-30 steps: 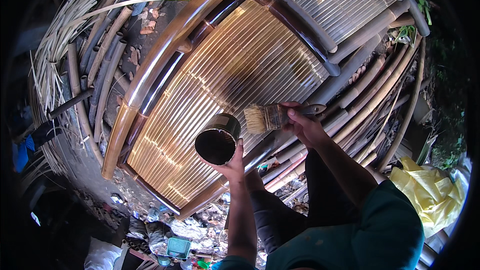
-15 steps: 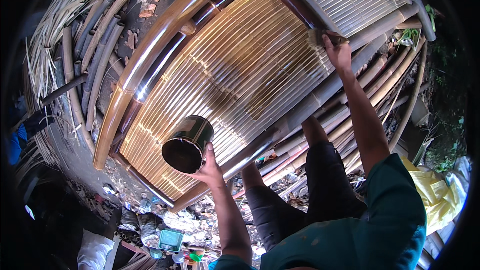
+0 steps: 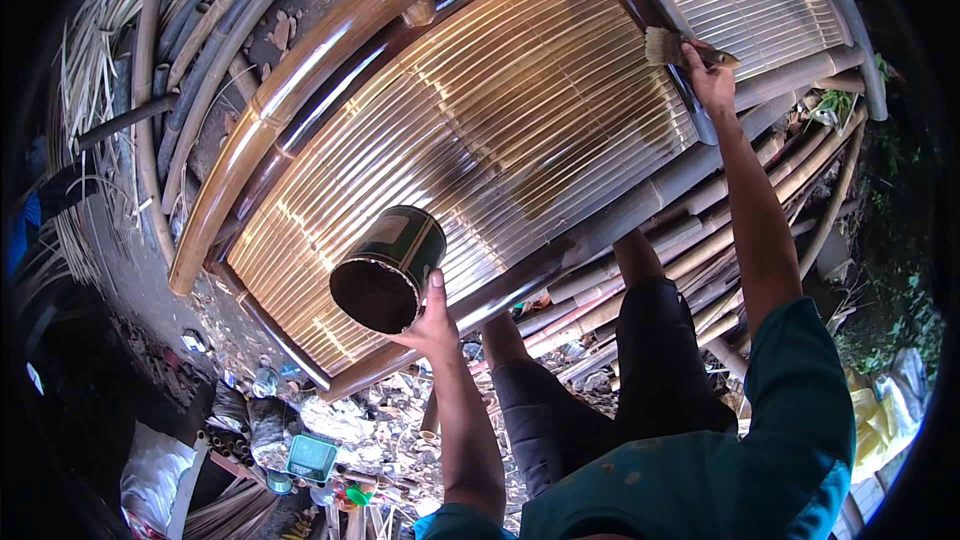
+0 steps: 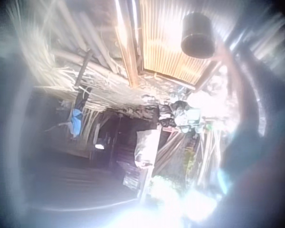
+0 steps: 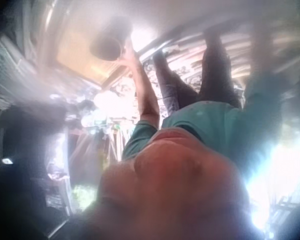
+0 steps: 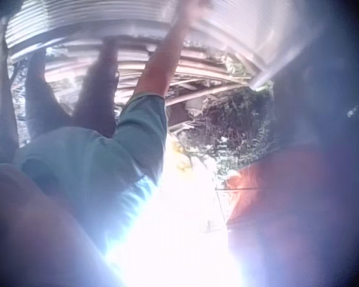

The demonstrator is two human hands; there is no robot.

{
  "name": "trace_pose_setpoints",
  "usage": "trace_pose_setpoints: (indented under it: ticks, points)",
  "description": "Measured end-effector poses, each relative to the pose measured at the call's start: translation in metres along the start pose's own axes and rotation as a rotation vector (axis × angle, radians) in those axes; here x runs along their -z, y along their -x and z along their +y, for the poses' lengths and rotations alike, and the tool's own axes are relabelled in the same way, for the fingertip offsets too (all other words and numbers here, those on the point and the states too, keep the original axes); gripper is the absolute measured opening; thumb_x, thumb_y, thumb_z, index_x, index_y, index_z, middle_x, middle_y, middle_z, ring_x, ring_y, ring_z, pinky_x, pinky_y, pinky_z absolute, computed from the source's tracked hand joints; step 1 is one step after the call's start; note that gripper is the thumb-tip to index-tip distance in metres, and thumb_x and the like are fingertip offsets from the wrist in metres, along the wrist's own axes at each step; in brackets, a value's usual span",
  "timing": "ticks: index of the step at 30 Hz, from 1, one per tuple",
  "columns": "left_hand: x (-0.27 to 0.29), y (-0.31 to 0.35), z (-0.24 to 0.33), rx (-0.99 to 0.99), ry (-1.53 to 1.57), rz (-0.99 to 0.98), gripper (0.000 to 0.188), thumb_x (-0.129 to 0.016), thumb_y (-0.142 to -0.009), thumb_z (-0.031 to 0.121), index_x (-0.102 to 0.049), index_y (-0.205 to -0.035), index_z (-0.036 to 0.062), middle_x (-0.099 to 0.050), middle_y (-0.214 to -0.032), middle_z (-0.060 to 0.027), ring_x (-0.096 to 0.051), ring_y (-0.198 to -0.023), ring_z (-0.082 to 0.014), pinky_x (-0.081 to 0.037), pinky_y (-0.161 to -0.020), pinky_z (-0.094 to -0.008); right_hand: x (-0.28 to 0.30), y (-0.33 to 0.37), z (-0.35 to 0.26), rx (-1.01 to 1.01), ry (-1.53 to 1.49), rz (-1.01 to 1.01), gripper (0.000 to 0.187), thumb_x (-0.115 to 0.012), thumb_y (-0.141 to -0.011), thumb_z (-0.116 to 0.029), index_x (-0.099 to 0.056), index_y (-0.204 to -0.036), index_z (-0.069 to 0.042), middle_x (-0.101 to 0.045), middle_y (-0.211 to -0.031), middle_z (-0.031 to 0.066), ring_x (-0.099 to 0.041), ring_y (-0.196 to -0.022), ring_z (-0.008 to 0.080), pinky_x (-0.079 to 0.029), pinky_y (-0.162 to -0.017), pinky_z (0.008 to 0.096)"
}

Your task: The person applies varnish to a bamboo chair using a brush. They repeatedly dip the brush into a can and coat the chair's slats and frame, moving around the chair to cover different sections.

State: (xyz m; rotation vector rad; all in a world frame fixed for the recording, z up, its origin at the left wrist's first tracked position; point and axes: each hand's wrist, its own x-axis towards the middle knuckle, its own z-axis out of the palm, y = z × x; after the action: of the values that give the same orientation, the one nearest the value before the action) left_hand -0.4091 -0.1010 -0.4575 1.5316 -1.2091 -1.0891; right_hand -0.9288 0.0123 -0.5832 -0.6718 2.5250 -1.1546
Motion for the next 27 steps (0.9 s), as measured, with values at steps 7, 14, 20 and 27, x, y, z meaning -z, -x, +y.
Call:
trace_pose_setpoints:
  ticks: [7,14,20,27]
  points:
    - [0.029,-0.012,0.008,-0.051,-0.064,0.012,0.046,-0.08,-0.085,0.007,-0.059,-0.122,-0.0097,-0.068,-0.115,-0.0181,-0.067,-0.097,-0.0256,-0.053,-0.092,-0.0387,-0.213,0.327,-0.124,0.48,-0.315,-0.418,0.022,-0.075,-0.088,-0.005,-0.071,-0.11,-0.008,-0.073,-0.113,0.0158,-0.074,-0.098,0.0242,-0.062,-0.082,0.0327]
    - [0.072,-0.024,0.01,-0.084,-0.148,0.053,0.047,-0.08,-0.087,0.011,-0.058,-0.122,-0.0114,-0.068,-0.117,-0.0185,-0.067,-0.096,-0.0259,-0.052,-0.092,-0.0404,-0.159,0.308,-0.116,-0.022,-0.161,-0.612,0.032,-0.069,-0.097,-0.027,-0.069,-0.123,-0.008,-0.076,-0.1,0.0121,-0.075,-0.086,0.0209,-0.059,-0.073,0.0313]
    - [0.09,-0.028,0.008,-0.014,0.003,0.07,0.05,-0.082,-0.085,0.011,-0.057,-0.124,-0.0094,-0.068,-0.116,-0.018,-0.067,-0.096,-0.0255,-0.053,-0.093,-0.0401,-0.073,0.223,-0.088,0.127,0.09,0.02,0.026,-0.067,-0.097,-0.014,-0.07,-0.119,-0.001,-0.075,-0.108,0.0158,-0.074,-0.092,0.0211,-0.06,-0.076,0.0324]
    - [0.123,-0.047,0.026,-0.025,-0.002,0.086,0.061,-0.082,-0.084,0.012,-0.051,-0.132,-0.01,-0.064,-0.124,-0.0212,-0.064,-0.105,-0.0284,-0.051,-0.099,-0.043,-0.293,0.502,-0.22,-0.105,-0.488,-1.061,0.033,-0.076,-0.09,-0.014,-0.07,-0.122,-0.01,-0.074,-0.114,0.0107,-0.072,-0.103,0.0261,-0.057,-0.09,0.0333]
